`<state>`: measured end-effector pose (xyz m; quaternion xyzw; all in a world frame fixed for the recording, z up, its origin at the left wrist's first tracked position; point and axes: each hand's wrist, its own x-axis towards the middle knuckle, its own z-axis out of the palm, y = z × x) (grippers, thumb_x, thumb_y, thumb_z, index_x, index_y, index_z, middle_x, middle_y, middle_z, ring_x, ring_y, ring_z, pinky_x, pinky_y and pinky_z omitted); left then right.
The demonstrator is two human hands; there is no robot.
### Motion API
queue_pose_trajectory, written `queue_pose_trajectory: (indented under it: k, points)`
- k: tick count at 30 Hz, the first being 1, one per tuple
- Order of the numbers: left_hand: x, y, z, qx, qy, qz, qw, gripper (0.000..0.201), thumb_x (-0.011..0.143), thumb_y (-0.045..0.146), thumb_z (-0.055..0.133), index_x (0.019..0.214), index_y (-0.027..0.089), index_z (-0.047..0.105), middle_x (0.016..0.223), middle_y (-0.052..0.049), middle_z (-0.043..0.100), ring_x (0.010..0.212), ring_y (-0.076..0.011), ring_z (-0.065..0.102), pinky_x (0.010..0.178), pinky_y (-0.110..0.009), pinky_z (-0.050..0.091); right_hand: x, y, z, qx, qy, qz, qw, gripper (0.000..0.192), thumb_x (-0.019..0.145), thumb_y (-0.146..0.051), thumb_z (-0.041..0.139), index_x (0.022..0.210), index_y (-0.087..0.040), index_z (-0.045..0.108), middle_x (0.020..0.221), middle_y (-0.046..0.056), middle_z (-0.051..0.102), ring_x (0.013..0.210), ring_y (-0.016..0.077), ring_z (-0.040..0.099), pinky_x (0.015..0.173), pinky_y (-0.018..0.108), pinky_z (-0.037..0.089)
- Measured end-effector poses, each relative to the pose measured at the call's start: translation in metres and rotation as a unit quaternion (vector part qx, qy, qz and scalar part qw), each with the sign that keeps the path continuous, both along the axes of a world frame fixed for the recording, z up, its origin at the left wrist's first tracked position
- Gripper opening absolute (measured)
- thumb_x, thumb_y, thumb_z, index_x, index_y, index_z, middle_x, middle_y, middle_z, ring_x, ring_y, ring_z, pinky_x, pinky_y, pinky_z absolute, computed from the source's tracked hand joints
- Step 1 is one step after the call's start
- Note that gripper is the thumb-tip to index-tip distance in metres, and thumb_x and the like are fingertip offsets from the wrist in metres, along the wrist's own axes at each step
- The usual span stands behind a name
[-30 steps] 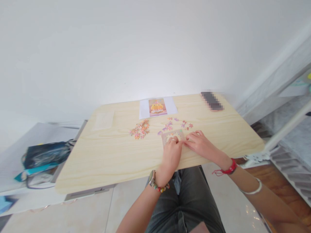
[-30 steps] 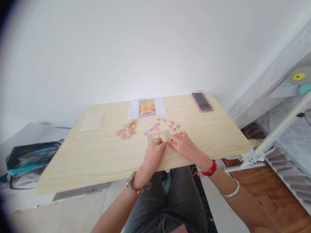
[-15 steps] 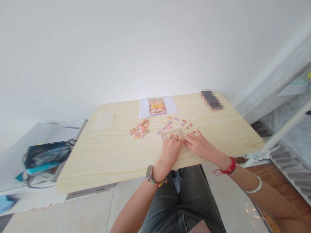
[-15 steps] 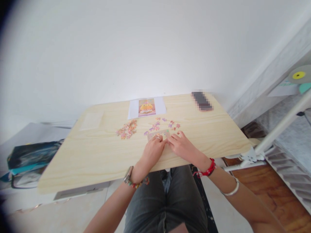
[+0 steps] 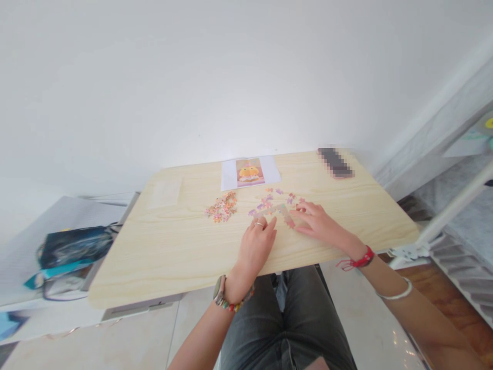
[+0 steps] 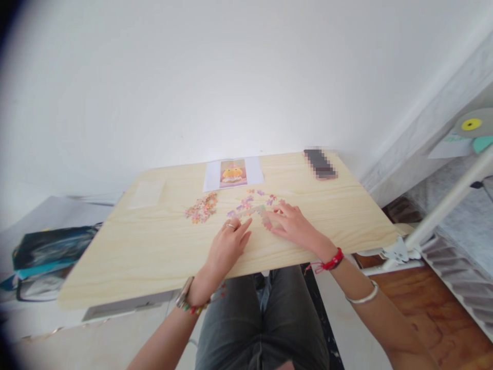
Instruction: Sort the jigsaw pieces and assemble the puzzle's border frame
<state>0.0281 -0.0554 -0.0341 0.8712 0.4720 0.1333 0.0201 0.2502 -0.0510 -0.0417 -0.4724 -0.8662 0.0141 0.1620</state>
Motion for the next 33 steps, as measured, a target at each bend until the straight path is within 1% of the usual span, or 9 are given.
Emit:
queue_pose_trajectory:
  k: [1, 3, 6, 9, 13, 19, 22, 28, 33]
  points:
    - [-0.011, -0.001, -0.001, 0.009, -0.013, 0.009, 1.0, 0.033, 0.085, 0.019, 0.05, 0.118, 0.016, 0.052, 0.086, -0.007, 0.055, 0.085, -0.021, 0.053, 0.075, -0.033, 0.048, 0.001, 0.004, 0.001, -0.013, 0.0, 0.002, 1.0, 0.042, 0.084, -0.034, 0.052, 0.124, -0.02, 0.05, 0.116, 0.013, 0.051, 0.113, 0.0258, 0.044, 0.088, 0.039, 0.038]
    - [-0.031, -0.003, -0.005, 0.014, -0.038, 0.048, 0.998, 0.033, 0.085, 0.025, 0.052, 0.117, 0.016, 0.054, 0.082, -0.006, 0.054, 0.083, -0.021, 0.054, 0.073, -0.033, 0.048, 0.001, 0.012, 0.001, -0.036, -0.003, 0.011, 0.999, 0.044, 0.084, -0.036, 0.053, 0.124, -0.021, 0.05, 0.114, 0.012, 0.051, 0.109, 0.0251, 0.046, 0.089, 0.04, 0.038]
    - [-0.048, -0.003, -0.012, 0.004, -0.056, 0.076, 0.995, 0.033, 0.084, 0.028, 0.053, 0.114, 0.016, 0.056, 0.081, -0.006, 0.054, 0.08, -0.0207, 0.055, 0.072, -0.033, 0.048, -0.002, 0.02, 0.002, -0.057, -0.016, 0.016, 0.998, 0.04, 0.083, -0.039, 0.055, 0.12, -0.023, 0.054, 0.114, 0.012, 0.052, 0.108, 0.026, 0.046, 0.089, 0.042, 0.036]
    - [-0.047, 0.002, -0.014, -0.021, -0.047, 0.08, 0.995, 0.036, 0.084, 0.031, 0.054, 0.117, 0.015, 0.055, 0.081, -0.006, 0.054, 0.081, -0.0202, 0.055, 0.073, -0.032, 0.048, -0.004, 0.018, 0.001, -0.06, -0.023, 0.017, 0.998, 0.037, 0.082, -0.04, 0.055, 0.117, -0.025, 0.057, 0.112, 0.011, 0.052, 0.109, 0.0266, 0.045, 0.087, 0.042, 0.036]
    - [-0.036, 0.013, -0.009, -0.061, 0.002, 0.08, 0.995, 0.042, 0.082, 0.032, 0.058, 0.121, 0.018, 0.052, 0.087, -0.007, 0.054, 0.084, -0.02, 0.053, 0.076, -0.031, 0.047, -0.006, 0.009, 0.003, -0.057, -0.032, 0.012, 0.998, 0.036, 0.081, -0.04, 0.057, 0.114, -0.025, 0.06, 0.11, 0.011, 0.053, 0.109, 0.0274, 0.044, 0.087, 0.043, 0.035]
    - [-0.036, 0.021, -0.001, -0.095, 0.032, 0.075, 0.992, 0.039, 0.082, 0.033, 0.057, 0.119, 0.022, 0.053, 0.09, -0.006, 0.053, 0.084, -0.0184, 0.052, 0.078, -0.03, 0.045, -0.009, -0.001, 0.004, -0.051, -0.045, -0.004, 0.998, 0.037, 0.082, -0.039, 0.055, 0.116, -0.024, 0.057, 0.112, 0.012, 0.053, 0.12, 0.0318, 0.035, 0.086, 0.044, 0.036]
    - [-0.038, 0.023, 0.0, -0.106, 0.03, 0.068, 0.992, 0.039, 0.082, 0.032, 0.057, 0.119, 0.022, 0.053, 0.09, -0.006, 0.053, 0.082, -0.0176, 0.053, 0.077, -0.029, 0.045, -0.01, -0.001, 0.004, -0.051, -0.037, -0.006, 0.998, 0.036, 0.082, -0.038, 0.055, 0.114, -0.022, 0.058, 0.111, 0.012, 0.053, 0.119, 0.031, 0.036, 0.087, 0.044, 0.035]
    - [-0.041, 0.028, -0.003, -0.106, 0.015, 0.053, 0.993, 0.038, 0.081, 0.031, 0.058, 0.117, 0.021, 0.056, 0.088, -0.006, 0.053, 0.079, -0.0174, 0.053, 0.076, -0.029, 0.045, -0.011, 0.0, 0.004, -0.056, -0.022, -0.007, 0.998, 0.036, 0.082, -0.037, 0.055, 0.114, -0.02, 0.057, 0.11, 0.012, 0.053, 0.115, 0.0288, 0.04, 0.088, 0.043, 0.035]
    - [-0.041, 0.029, -0.008, -0.078, -0.009, 0.04, 0.996, 0.036, 0.081, 0.029, 0.058, 0.116, 0.02, 0.056, 0.085, -0.005, 0.054, 0.079, -0.0172, 0.054, 0.078, -0.031, 0.046, -0.011, 0.0, 0.002, -0.058, -0.017, -0.009, 0.998, 0.037, 0.083, -0.037, 0.055, 0.115, -0.02, 0.057, 0.11, 0.012, 0.053, 0.117, 0.0293, 0.039, 0.089, 0.043, 0.035]
